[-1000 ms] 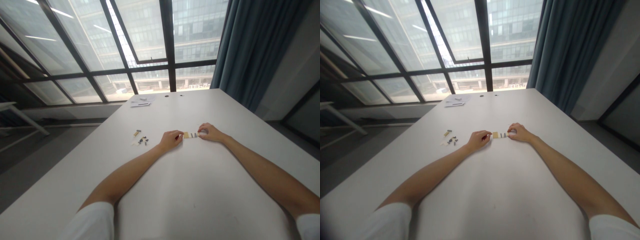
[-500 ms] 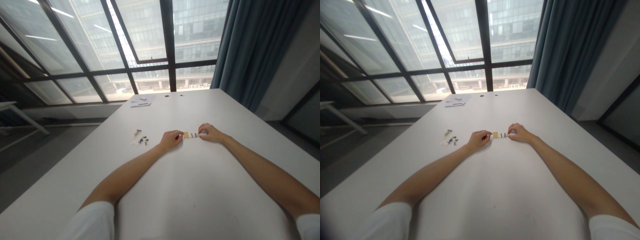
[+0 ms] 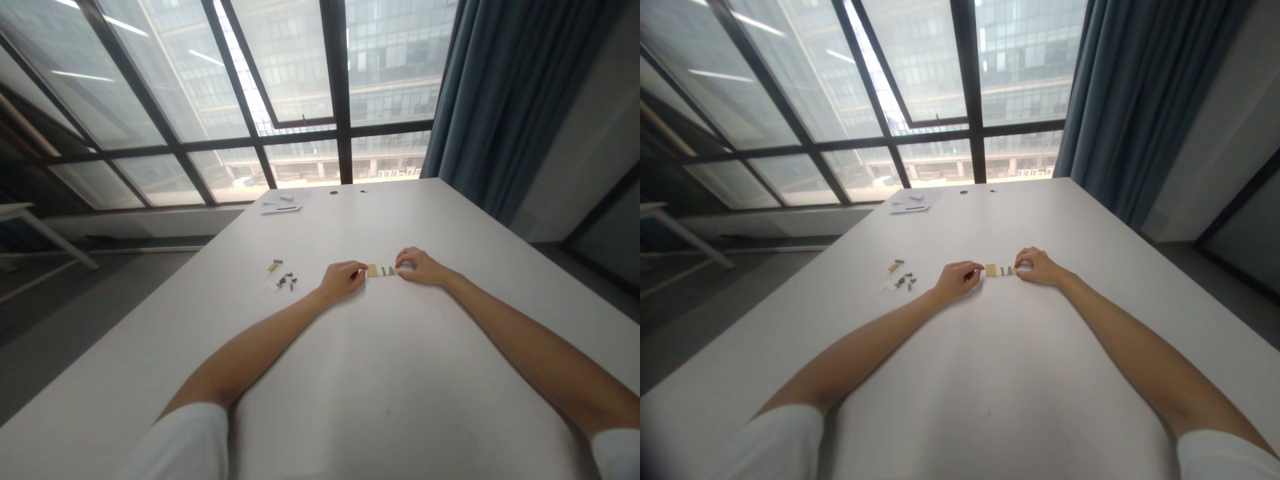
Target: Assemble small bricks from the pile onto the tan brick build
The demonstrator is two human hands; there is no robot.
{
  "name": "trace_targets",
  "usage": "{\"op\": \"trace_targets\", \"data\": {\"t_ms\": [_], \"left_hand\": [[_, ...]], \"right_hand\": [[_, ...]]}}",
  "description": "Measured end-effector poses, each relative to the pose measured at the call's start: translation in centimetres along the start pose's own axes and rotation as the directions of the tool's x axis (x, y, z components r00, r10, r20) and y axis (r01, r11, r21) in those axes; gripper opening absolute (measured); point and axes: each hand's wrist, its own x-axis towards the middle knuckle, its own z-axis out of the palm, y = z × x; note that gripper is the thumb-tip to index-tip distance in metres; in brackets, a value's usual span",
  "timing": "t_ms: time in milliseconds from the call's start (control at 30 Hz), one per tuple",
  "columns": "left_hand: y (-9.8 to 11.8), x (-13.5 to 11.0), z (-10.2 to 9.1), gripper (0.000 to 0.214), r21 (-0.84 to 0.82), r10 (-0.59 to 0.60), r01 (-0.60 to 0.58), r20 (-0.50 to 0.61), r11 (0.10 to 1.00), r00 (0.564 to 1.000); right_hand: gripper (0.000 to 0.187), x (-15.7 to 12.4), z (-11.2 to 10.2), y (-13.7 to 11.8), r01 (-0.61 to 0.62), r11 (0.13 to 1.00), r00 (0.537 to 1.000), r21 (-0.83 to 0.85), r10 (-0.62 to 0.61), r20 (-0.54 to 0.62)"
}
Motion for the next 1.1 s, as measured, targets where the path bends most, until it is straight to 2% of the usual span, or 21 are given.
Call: {"op": "trace_targets", "data": {"t_ms": [667, 900, 1100], "left_hand": [[0.13, 0.05, 0.00, 0.023, 0.004, -0.008, 0.008, 0.013, 1.000, 1.000], [0.24, 0.06, -0.07, 0.023, 0.013, -0.026, 0.026, 0.029, 1.000, 0.999], [0.14, 0.09, -0.17, 0.024, 0.019, -0.048, 0.048, 0.048, 0.999, 0.998]], "right_hand": [[0.013, -0.07, 0.16, 0.07, -0.004, 1.000, 1.000, -0.007, 0.004, 0.006], [0.017, -0.10, 0.08, -0.05, -0.057, 0.998, 0.997, 0.003, 0.056, 0.051], [0.022, 0.23, 0.43, 0.23, -0.159, 0.987, 0.987, -0.004, 0.159, -0.001]]}}
